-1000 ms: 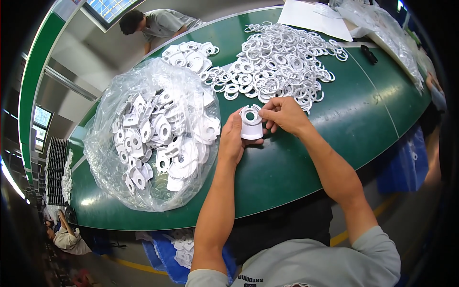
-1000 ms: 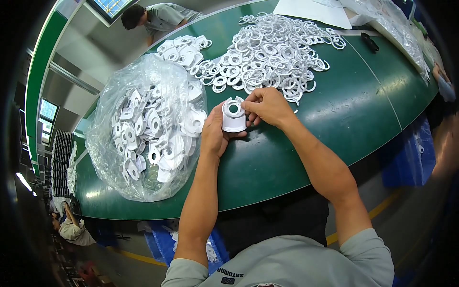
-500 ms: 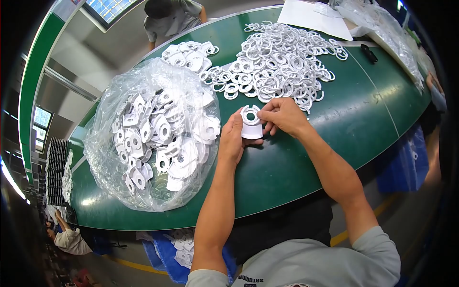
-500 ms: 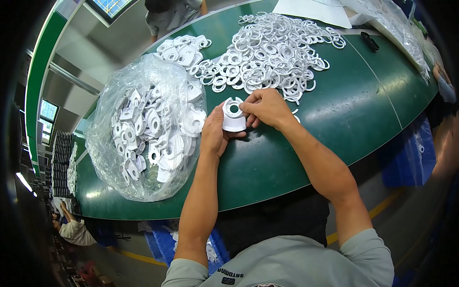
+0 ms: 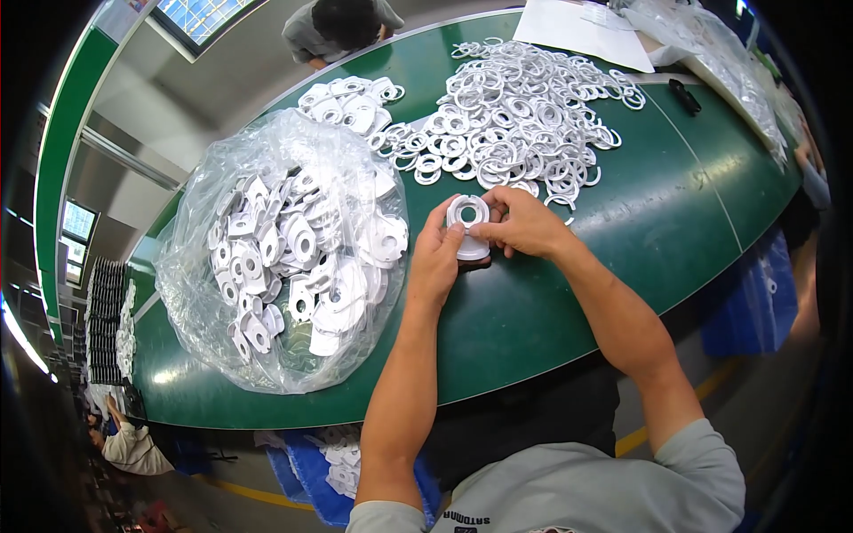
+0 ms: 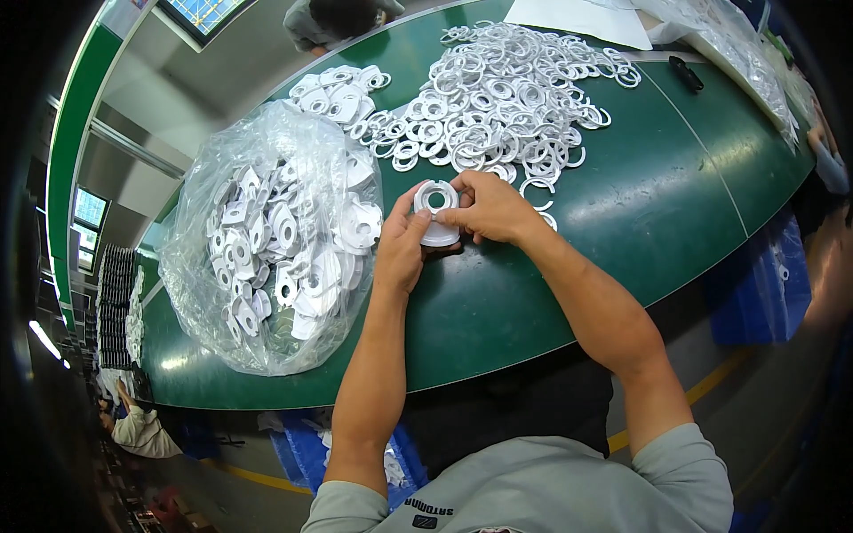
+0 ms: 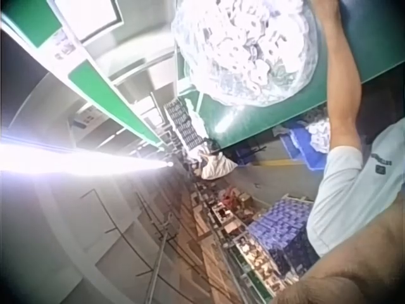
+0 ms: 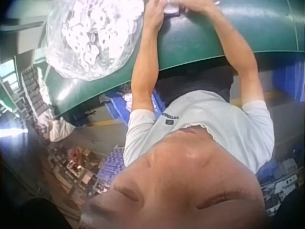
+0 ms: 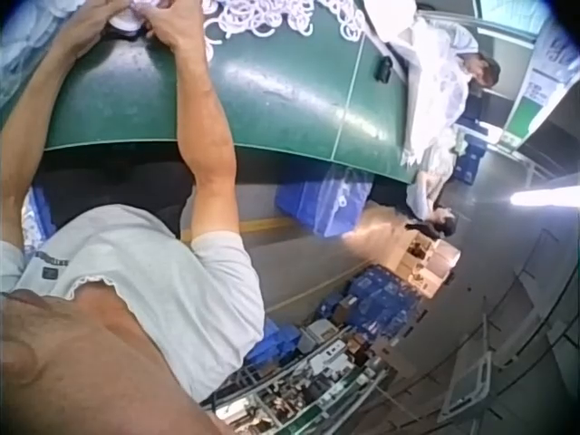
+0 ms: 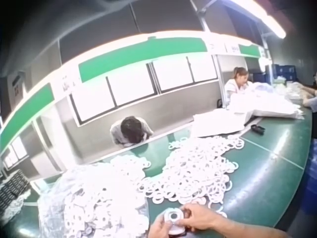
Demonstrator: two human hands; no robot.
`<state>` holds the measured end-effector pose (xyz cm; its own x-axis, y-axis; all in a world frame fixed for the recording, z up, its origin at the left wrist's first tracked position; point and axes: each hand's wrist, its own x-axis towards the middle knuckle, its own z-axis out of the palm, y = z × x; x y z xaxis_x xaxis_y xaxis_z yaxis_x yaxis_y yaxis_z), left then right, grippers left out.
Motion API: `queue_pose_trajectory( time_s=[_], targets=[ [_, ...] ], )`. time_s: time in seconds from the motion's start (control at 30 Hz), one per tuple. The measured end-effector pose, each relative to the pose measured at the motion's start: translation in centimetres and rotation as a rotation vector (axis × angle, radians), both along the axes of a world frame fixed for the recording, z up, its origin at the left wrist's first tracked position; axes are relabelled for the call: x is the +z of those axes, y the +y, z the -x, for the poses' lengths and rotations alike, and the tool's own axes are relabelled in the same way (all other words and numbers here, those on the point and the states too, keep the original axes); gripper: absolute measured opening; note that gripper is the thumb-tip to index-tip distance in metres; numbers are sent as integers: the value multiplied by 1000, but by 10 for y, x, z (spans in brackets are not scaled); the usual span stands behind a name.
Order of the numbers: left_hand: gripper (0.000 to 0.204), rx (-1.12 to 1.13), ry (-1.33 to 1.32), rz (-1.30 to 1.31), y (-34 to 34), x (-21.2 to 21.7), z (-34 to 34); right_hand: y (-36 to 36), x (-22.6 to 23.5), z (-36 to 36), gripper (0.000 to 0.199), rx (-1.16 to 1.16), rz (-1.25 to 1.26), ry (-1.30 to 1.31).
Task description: The recorder is assembling small plastic and metal rings using a handheld jig at a factory workbench.
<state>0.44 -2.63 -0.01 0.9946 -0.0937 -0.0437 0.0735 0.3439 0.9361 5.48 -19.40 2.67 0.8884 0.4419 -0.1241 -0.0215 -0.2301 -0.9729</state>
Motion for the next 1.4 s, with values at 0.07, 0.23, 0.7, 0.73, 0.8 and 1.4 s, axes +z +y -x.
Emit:
queue_pose_trajectory(
  time_s=[0.07,0.23,0.7,0.73,0.8,1.4],
  targets=[
    [41,-7,-19,-5,-1,0,0,0,-1,0,31,49,34,-23],
    [38,-9,12,-4,-1,4,1,-2,-2,-4,31,48,17,29],
    [34,134,-303,-418,-1,-12,-2,12,-19,9,30,-89,206,-577],
    [34,170,-353,-549,-3,-4,0,13,-20,9,31,-142,232,-753],
    [34,156,-337,-552,-4,4,3,14,-16,10,32,-136,214,-699],
    [53,-38,-94,6,10,2,1,-17,12,-11,24,120,-200,141]
  ],
)
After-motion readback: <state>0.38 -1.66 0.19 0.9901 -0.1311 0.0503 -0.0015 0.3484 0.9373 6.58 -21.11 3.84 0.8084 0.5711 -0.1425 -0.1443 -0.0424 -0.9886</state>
